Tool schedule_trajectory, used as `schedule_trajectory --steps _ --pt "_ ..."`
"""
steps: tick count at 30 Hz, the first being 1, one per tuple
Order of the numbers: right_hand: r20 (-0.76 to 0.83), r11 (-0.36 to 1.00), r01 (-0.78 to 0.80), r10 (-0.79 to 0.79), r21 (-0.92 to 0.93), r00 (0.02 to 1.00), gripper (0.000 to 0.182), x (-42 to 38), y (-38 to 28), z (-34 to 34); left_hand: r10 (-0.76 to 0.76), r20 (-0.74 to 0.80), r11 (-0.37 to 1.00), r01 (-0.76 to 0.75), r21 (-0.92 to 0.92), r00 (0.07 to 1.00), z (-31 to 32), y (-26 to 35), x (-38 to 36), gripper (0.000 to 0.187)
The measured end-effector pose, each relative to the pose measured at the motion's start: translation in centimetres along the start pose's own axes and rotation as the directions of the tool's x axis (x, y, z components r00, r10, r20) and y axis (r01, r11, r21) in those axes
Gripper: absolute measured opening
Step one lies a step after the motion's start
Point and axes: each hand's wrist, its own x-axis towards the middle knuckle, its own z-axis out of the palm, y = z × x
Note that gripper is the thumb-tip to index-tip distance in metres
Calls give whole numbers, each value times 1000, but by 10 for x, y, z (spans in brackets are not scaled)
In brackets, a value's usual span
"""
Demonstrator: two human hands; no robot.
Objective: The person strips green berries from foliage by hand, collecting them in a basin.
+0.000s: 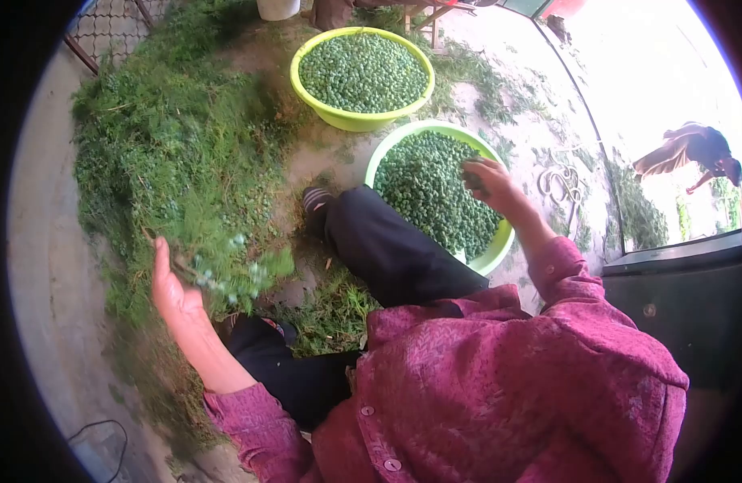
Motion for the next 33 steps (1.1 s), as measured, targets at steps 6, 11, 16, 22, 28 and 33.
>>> schedule_trajectory --steps 6,11,16,22,28,33 --pt "129 777 408 -398 -480 908 57 18 74 -159 -137 56 989 140 -45 989 5 -12 0 57" --pt "-179 985 -34 64 166 982 49 -2 42 -130 -131 91 986 139 -93 987 14 -12 -23 58" --pt "-101 981 -91 109 169 989 31 29 9 -48 -132 -64 987 125 -102 989 21 -6 -26 61" --pt "401 809 470 -323 -352 857 30 -36 -49 142 -147 162 965 177 -195 976 14 -4 -20 61" --pt "747 613 716 -292 -333 597 23 -70 -20 270 -100 62 979 110 -172 993 14 -3 -22 51" --pt "770 387 879 -457 -280 446 24 -94 4 339 -77 70 932 97 -348 995 16 0 -26 21"
